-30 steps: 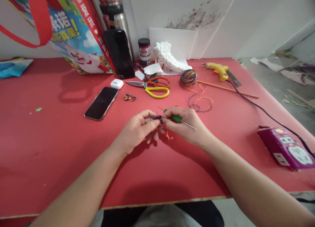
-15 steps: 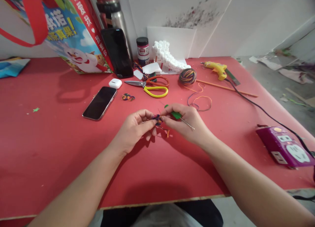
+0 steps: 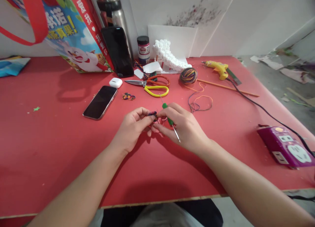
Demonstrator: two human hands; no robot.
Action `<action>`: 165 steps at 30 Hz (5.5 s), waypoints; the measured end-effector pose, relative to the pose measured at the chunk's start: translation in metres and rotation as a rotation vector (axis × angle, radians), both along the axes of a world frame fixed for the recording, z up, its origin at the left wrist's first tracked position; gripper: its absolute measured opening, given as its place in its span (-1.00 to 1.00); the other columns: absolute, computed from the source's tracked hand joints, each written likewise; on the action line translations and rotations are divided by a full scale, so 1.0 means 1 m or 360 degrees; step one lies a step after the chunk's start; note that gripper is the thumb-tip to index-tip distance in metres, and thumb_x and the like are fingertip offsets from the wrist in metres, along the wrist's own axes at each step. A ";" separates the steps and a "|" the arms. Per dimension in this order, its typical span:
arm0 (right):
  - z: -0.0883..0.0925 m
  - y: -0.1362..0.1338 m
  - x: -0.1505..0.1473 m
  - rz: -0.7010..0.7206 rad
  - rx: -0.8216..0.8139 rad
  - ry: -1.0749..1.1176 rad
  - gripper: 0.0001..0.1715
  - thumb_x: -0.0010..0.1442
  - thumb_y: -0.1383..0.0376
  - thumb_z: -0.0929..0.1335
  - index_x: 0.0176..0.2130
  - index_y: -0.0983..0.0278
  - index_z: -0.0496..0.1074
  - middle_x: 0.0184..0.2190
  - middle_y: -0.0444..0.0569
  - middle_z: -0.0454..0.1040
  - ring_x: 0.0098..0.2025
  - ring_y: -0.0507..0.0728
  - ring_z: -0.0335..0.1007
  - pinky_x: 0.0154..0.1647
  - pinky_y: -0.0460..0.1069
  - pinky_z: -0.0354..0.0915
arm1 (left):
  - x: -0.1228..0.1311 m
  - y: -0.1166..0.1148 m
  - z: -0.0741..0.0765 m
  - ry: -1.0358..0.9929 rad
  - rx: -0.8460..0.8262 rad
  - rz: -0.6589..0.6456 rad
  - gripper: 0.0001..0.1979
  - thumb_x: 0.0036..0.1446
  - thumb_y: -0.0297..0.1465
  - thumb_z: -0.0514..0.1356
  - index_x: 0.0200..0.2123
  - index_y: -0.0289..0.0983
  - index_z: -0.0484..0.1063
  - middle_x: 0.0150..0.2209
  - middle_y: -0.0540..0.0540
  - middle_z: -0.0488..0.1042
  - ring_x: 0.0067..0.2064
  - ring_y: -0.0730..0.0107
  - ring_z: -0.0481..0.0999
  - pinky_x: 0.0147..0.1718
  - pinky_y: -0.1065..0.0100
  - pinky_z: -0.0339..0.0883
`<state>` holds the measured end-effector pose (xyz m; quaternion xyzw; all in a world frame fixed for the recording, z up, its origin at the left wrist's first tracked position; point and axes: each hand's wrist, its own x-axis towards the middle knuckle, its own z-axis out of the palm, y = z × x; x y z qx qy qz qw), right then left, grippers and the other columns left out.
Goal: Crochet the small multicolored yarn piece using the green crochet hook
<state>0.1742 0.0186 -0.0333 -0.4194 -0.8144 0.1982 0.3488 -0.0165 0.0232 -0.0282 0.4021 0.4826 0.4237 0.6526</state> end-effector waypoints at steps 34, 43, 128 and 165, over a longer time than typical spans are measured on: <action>0.020 0.005 0.008 -0.0139 -0.0586 0.0656 -0.74 0.27 0.20 0.47 -0.41 0.24 0.49 -0.47 -0.11 0.46 -0.45 0.04 0.25 -0.39 -0.01 0.16 | 0.005 -0.004 0.001 0.0270 0.0449 -0.0026 -0.80 0.01 -0.43 0.42 -0.26 -0.23 0.51 -0.28 -0.01 0.59 -0.22 0.40 0.57 -0.18 0.38 0.47; 0.030 0.001 0.008 -0.0011 -0.0623 0.0764 -0.55 0.24 -0.03 0.54 -0.45 0.23 0.51 -0.40 -0.03 0.57 -0.37 0.11 0.41 -0.33 0.04 0.31 | 0.002 -0.004 0.002 0.0345 0.0467 0.0037 -0.87 0.05 -0.45 0.40 -0.29 -0.22 0.56 -0.30 -0.02 0.60 -0.26 0.41 0.55 -0.25 0.40 0.43; 0.019 0.005 0.008 0.0074 -0.0667 0.0762 -0.54 0.36 -0.06 0.46 -0.35 0.24 0.51 -0.41 -0.05 0.57 -0.43 0.08 0.45 -0.46 -0.03 0.35 | 0.006 -0.005 -0.002 -0.0056 0.0111 -0.0332 -0.81 0.22 -0.32 0.37 -0.17 -0.29 0.51 -0.25 -0.10 0.62 -0.41 0.24 0.71 -0.53 0.30 0.61; 0.021 0.004 0.009 0.0088 -0.0718 0.0919 -0.54 0.35 -0.07 0.45 -0.36 0.21 0.46 -0.48 -0.10 0.52 -0.42 0.11 0.50 -0.32 0.04 0.42 | 0.007 -0.009 0.001 0.0022 0.0201 -0.0245 -0.70 0.25 -0.29 0.31 0.00 -0.29 0.50 -0.40 -0.04 0.61 -0.48 0.24 0.66 -0.51 0.27 0.59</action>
